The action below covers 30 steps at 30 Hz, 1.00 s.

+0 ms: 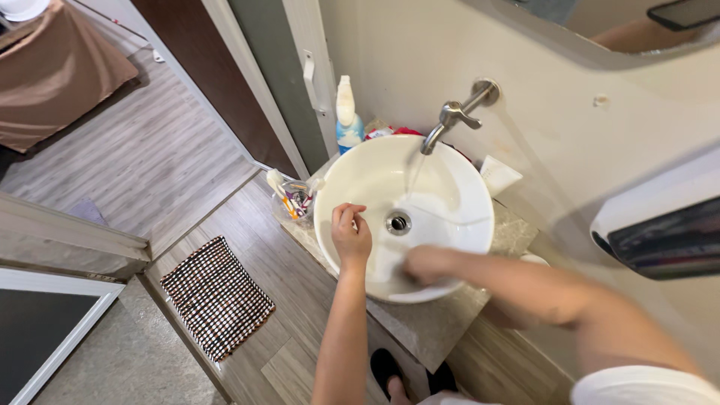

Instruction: The person cleans a bathroom sink area using a green cloth and a spray bottle. They wipe the wall-mounted dispenser, the countertop, the sink basin, and the faucet, then rinse and wipe toothbrushes before returning them to a holder. The person also wipes the soap dish and surrounding surfaces.

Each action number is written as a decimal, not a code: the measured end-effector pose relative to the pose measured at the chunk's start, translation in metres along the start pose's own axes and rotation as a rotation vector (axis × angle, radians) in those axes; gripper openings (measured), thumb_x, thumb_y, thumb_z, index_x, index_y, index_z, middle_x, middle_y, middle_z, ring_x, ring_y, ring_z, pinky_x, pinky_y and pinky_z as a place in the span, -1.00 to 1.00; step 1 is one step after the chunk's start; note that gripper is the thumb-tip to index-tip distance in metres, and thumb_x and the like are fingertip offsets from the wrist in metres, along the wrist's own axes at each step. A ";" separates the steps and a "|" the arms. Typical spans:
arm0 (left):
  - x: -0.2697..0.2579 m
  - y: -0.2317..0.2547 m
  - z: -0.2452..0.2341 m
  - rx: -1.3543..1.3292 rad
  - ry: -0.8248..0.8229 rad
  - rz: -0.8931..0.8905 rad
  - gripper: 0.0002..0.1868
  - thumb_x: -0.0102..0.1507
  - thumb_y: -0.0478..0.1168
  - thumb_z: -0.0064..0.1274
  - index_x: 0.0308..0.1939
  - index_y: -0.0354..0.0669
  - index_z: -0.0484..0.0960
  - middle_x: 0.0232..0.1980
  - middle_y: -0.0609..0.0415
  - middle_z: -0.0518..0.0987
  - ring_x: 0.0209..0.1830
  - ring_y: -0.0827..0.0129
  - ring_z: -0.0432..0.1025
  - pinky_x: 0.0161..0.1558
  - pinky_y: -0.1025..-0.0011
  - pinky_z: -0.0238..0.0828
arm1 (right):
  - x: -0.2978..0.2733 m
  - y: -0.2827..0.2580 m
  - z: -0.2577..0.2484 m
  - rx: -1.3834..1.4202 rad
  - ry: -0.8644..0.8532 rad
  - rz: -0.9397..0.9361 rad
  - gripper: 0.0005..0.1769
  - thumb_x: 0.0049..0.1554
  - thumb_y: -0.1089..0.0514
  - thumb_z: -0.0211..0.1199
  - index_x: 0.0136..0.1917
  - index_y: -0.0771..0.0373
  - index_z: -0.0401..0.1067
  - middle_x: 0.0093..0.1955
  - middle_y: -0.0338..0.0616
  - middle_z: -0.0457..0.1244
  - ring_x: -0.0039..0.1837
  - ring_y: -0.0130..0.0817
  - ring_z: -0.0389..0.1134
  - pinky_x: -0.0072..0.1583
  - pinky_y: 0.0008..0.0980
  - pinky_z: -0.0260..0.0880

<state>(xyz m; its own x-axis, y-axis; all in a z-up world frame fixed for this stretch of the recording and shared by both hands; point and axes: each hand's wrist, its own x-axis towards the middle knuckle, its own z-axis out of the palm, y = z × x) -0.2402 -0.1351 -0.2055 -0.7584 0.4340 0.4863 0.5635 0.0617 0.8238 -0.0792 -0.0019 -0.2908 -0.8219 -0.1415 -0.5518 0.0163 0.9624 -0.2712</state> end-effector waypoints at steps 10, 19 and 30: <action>0.000 0.006 -0.002 0.004 -0.030 -0.005 -0.77 0.18 -0.52 -0.01 -0.22 -0.18 0.68 -0.07 0.00 0.55 -0.19 0.19 0.50 -0.29 0.35 0.43 | 0.025 0.148 -0.111 -0.578 0.770 0.256 -0.82 0.11 0.09 0.19 -0.07 0.14 0.54 0.05 -0.23 0.29 0.18 -0.22 0.30 0.21 -0.17 0.35; 0.004 0.013 -0.003 0.051 -0.041 0.010 -0.78 0.17 -0.52 0.01 -0.25 -0.18 0.68 -0.08 0.01 0.57 -0.18 0.19 0.50 -0.27 0.33 0.42 | 0.015 0.146 -0.092 -0.063 0.481 0.809 -0.74 0.18 0.09 0.11 -0.10 0.16 0.61 0.02 -0.06 0.40 0.06 -0.15 0.47 0.04 -0.15 0.50; 0.023 -0.030 -0.086 0.072 0.229 -0.097 -0.61 0.15 -0.56 0.00 0.02 -0.17 0.62 0.01 -0.01 0.48 -0.11 0.25 0.41 -0.14 0.39 0.40 | 0.077 0.128 -0.122 0.070 1.036 0.477 -0.70 0.10 0.25 0.09 0.13 0.16 0.40 0.21 0.25 0.23 0.17 0.22 0.34 0.18 0.05 0.36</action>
<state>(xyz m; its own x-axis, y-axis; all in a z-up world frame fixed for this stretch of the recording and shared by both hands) -0.3023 -0.2041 -0.1945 -0.8598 0.2086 0.4660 0.5001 0.1606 0.8509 -0.2102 0.1384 -0.2717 -0.7975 0.5252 0.2969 0.4576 0.8473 -0.2696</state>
